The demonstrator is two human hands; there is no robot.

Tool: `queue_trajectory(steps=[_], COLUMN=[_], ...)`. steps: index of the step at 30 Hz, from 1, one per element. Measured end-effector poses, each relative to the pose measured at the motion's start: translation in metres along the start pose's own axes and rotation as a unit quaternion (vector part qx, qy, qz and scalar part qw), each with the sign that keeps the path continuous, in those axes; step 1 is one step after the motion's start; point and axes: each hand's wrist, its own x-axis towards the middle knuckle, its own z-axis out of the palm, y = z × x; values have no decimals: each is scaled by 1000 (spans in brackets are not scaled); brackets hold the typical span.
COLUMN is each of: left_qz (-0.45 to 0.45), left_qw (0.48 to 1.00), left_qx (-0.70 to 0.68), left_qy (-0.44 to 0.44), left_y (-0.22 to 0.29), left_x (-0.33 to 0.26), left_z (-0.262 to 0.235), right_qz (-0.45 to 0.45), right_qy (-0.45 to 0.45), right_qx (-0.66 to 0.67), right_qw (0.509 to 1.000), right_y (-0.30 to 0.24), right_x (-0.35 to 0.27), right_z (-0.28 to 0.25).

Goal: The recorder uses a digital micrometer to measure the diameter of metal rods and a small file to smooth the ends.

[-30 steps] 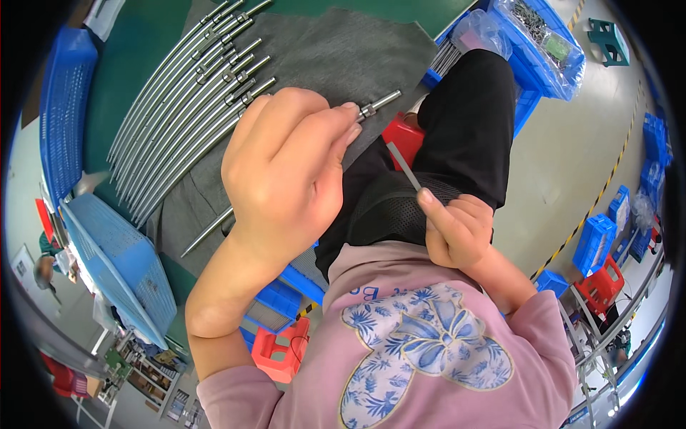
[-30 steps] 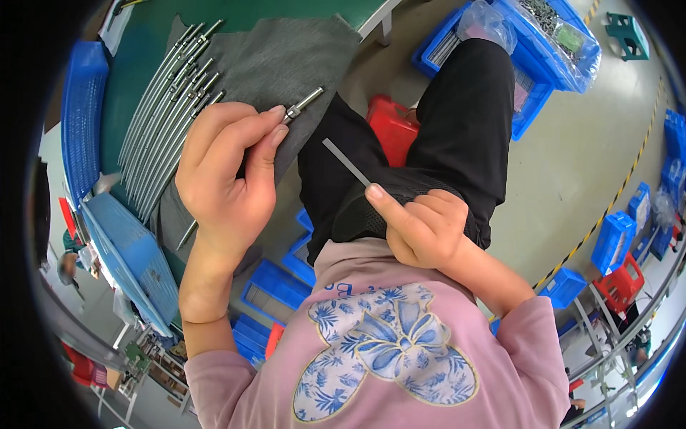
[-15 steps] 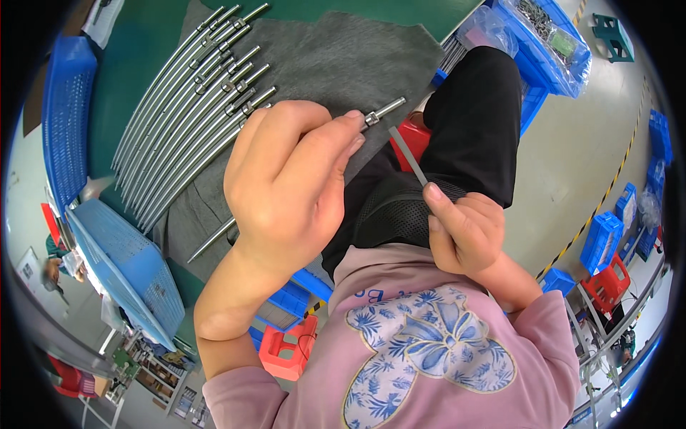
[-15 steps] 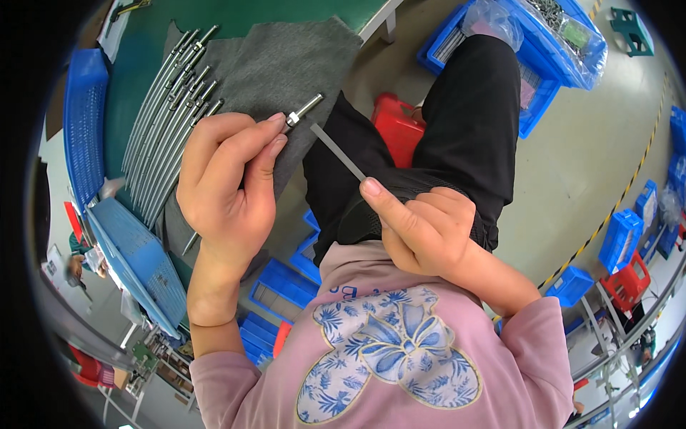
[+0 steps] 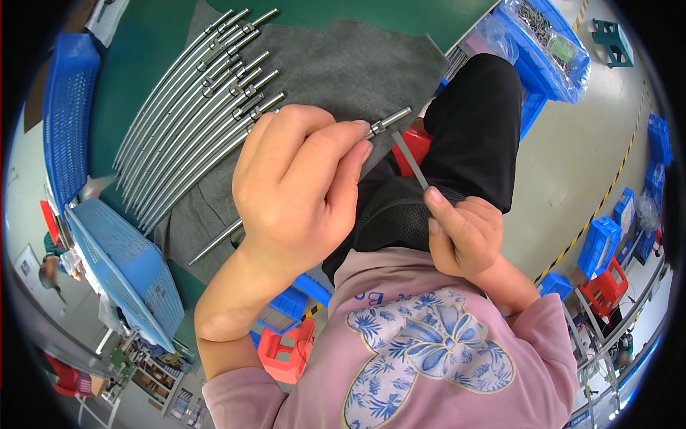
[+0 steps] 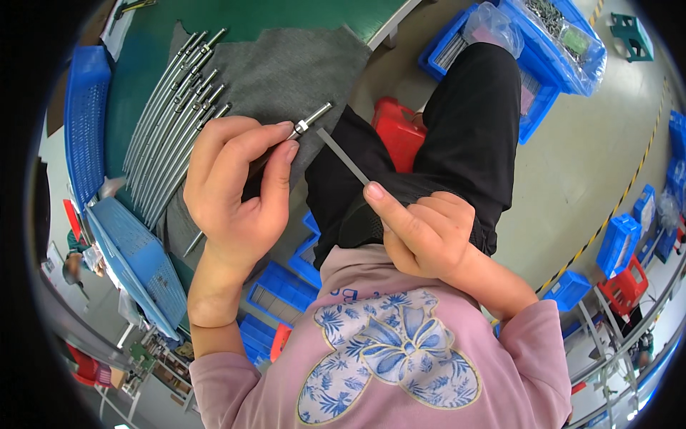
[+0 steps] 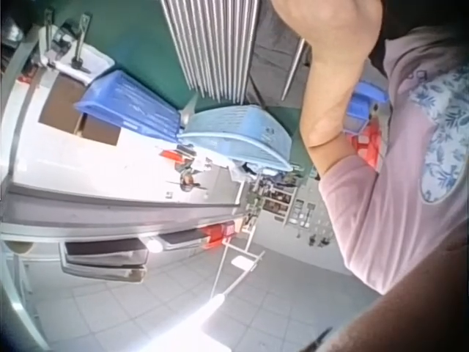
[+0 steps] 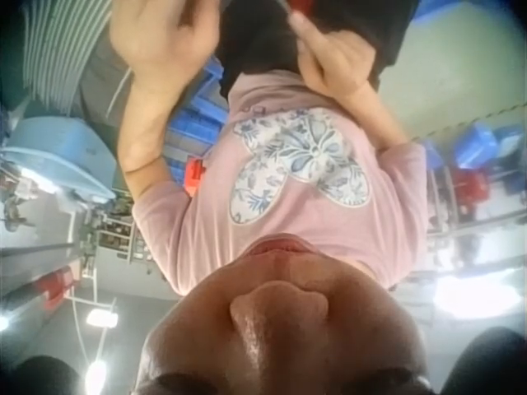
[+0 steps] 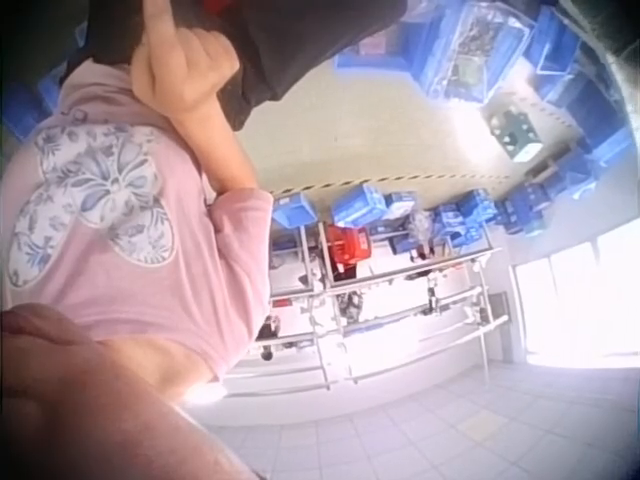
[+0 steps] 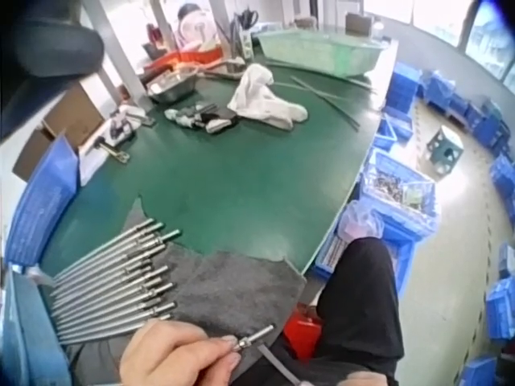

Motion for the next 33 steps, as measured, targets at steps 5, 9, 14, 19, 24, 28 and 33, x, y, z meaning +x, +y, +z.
queue_trajectory(steps=[5, 9, 14, 19, 24, 28, 33], left_qz=[30, 48, -83, -98, -115, -93, -102], left_qw=[998, 997, 996, 993, 992, 994, 994], left_qx=[52, 66, -25, -68, -50, -36, -39], left_qy=[7, 16, 9, 21, 29, 36, -5], left_y=[3, 3, 9, 8, 10, 11, 13], left_x=[0, -1, 6, 2, -4, -6, -4], left_z=[2, 0, -1, 2, 5, 4, 4], right_qz=[-15, -15, -18, -12, -15, -11, -7], right_qy=[68, 66, 79, 77, 69, 46, 51], right_qx=[-15, -9, -2, 3, -1, -3, -14], right_qw=[997, 998, 997, 997, 998, 999, 999], right_y=[5, 4, 5, 4, 1, -6, -4], right_x=[-1, -1, 2, 7, 12, 15, 12], right_z=[9, 6, 7, 7, 6, 3, 2])
